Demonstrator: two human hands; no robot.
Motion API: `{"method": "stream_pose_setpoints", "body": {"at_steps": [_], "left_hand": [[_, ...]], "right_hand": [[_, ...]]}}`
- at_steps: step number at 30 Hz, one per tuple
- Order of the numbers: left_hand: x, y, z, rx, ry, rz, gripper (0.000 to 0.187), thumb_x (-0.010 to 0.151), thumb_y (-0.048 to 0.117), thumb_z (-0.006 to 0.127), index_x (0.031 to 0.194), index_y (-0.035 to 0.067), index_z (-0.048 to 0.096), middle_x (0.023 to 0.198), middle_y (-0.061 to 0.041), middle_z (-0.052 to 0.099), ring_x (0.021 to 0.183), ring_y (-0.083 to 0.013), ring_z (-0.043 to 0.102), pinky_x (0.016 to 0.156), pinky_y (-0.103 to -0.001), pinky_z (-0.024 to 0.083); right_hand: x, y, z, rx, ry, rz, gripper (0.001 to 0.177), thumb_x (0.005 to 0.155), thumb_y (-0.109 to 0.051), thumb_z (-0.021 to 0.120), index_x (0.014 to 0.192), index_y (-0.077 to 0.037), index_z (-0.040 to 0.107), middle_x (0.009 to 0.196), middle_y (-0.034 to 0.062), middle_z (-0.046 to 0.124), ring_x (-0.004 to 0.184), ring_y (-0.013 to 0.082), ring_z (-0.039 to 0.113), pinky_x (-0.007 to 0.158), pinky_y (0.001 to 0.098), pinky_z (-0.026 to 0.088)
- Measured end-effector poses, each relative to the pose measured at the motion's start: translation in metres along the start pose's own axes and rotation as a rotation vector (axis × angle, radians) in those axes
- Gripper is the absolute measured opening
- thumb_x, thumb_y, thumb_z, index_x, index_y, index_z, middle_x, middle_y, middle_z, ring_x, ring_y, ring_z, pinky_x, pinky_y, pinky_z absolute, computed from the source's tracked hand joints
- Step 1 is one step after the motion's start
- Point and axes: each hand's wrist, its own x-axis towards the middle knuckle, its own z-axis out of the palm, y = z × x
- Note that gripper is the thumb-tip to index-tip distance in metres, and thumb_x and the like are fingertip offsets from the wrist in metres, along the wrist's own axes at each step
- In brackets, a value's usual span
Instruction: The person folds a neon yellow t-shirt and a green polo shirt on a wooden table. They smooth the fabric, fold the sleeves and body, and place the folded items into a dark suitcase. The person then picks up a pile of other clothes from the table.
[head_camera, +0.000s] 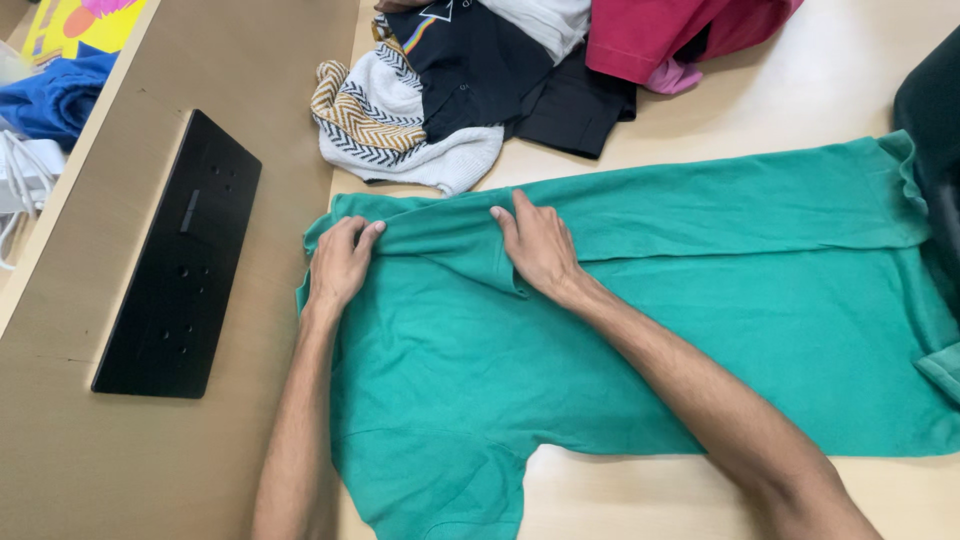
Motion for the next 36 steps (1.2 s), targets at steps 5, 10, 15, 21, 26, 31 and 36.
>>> {"method": "stream_pose_setpoints", "body": {"at_steps": [5, 10, 15, 21, 26, 31, 36], "left_hand": [[0.006, 0.006, 0.004, 0.069, -0.025, -0.167, 0.045, 0.102, 0.046, 0.06, 0.091, 0.002, 0.067, 0.093, -0.02, 0.07, 0.091, -0.0425, 0.065, 0.076, -0.053, 0.049], [0.013, 0.004, 0.007, 0.062, 0.028, -0.192, 0.043, 0.099, 0.047, 0.064, 0.092, 0.005, 0.068, 0.091, -0.02, 0.07, 0.089, -0.0432, 0.066, 0.075, -0.054, 0.05], [0.012, -0.002, 0.018, 0.071, 0.174, -0.098, 0.035, 0.095, 0.039, 0.071, 0.094, 0.004, 0.065, 0.098, -0.018, 0.07, 0.09, -0.0426, 0.066, 0.073, -0.054, 0.049], [0.016, -0.012, 0.027, -0.103, 0.315, -0.079, 0.029, 0.101, 0.03, 0.069, 0.099, 0.002, 0.06, 0.096, -0.016, 0.069, 0.088, -0.0378, 0.066, 0.079, -0.051, 0.051], [0.014, -0.005, 0.023, -0.111, 0.372, 0.053, 0.032, 0.101, 0.024, 0.071, 0.109, -0.004, 0.058, 0.108, -0.021, 0.063, 0.097, -0.04, 0.062, 0.082, -0.051, 0.049], [-0.005, 0.041, 0.017, 0.129, 0.434, 0.156, 0.017, 0.102, 0.016, 0.065, 0.11, 0.002, 0.061, 0.109, -0.016, 0.061, 0.102, -0.0361, 0.062, 0.084, -0.048, 0.047], [-0.014, 0.048, 0.033, 0.205, 0.167, 0.215, 0.022, 0.101, 0.024, 0.064, 0.116, 0.008, 0.064, 0.121, -0.01, 0.061, 0.115, -0.0303, 0.058, 0.096, -0.046, 0.041]], "right_hand": [[0.014, 0.005, -0.004, 0.252, -0.127, 0.236, 0.041, 0.102, -0.028, 0.058, 0.124, 0.004, 0.049, 0.062, 0.0212, 0.065, 0.051, 0.0365, 0.066, 0.054, 0.049, 0.052], [0.025, 0.012, -0.011, 0.204, -0.289, 0.378, 0.042, 0.096, -0.028, 0.066, 0.123, -0.001, 0.047, 0.063, 0.0132, 0.068, 0.054, 0.0343, 0.068, 0.054, 0.0499, 0.056], [0.023, 0.019, -0.011, -0.155, -0.03, 0.045, 0.041, 0.093, -0.027, 0.074, 0.117, -0.005, 0.049, 0.062, 0.0159, 0.065, 0.064, 0.0416, 0.067, 0.062, 0.055, 0.052], [0.016, 0.005, -0.017, -0.091, 0.011, 0.038, 0.039, 0.096, -0.026, 0.072, 0.12, -0.006, 0.048, 0.061, 0.0148, 0.064, 0.062, 0.0422, 0.067, 0.06, 0.0579, 0.05], [0.012, -0.004, -0.027, -0.259, -0.005, 0.003, 0.04, 0.095, -0.026, 0.073, 0.12, -0.004, 0.051, 0.084, 0.0197, 0.067, 0.076, 0.0413, 0.068, 0.064, 0.0534, 0.051], [0.0, -0.035, -0.035, -0.342, 0.051, -0.182, 0.029, 0.101, -0.025, 0.069, 0.122, -0.009, 0.059, 0.124, 0.0107, 0.064, 0.114, 0.031, 0.064, 0.096, 0.0491, 0.048], [-0.023, -0.034, -0.013, -0.301, -0.094, -0.479, 0.059, 0.1, -0.042, 0.059, 0.147, -0.008, 0.048, 0.157, 0.0176, 0.043, 0.147, 0.0373, 0.035, 0.12, 0.0555, 0.023]]}}
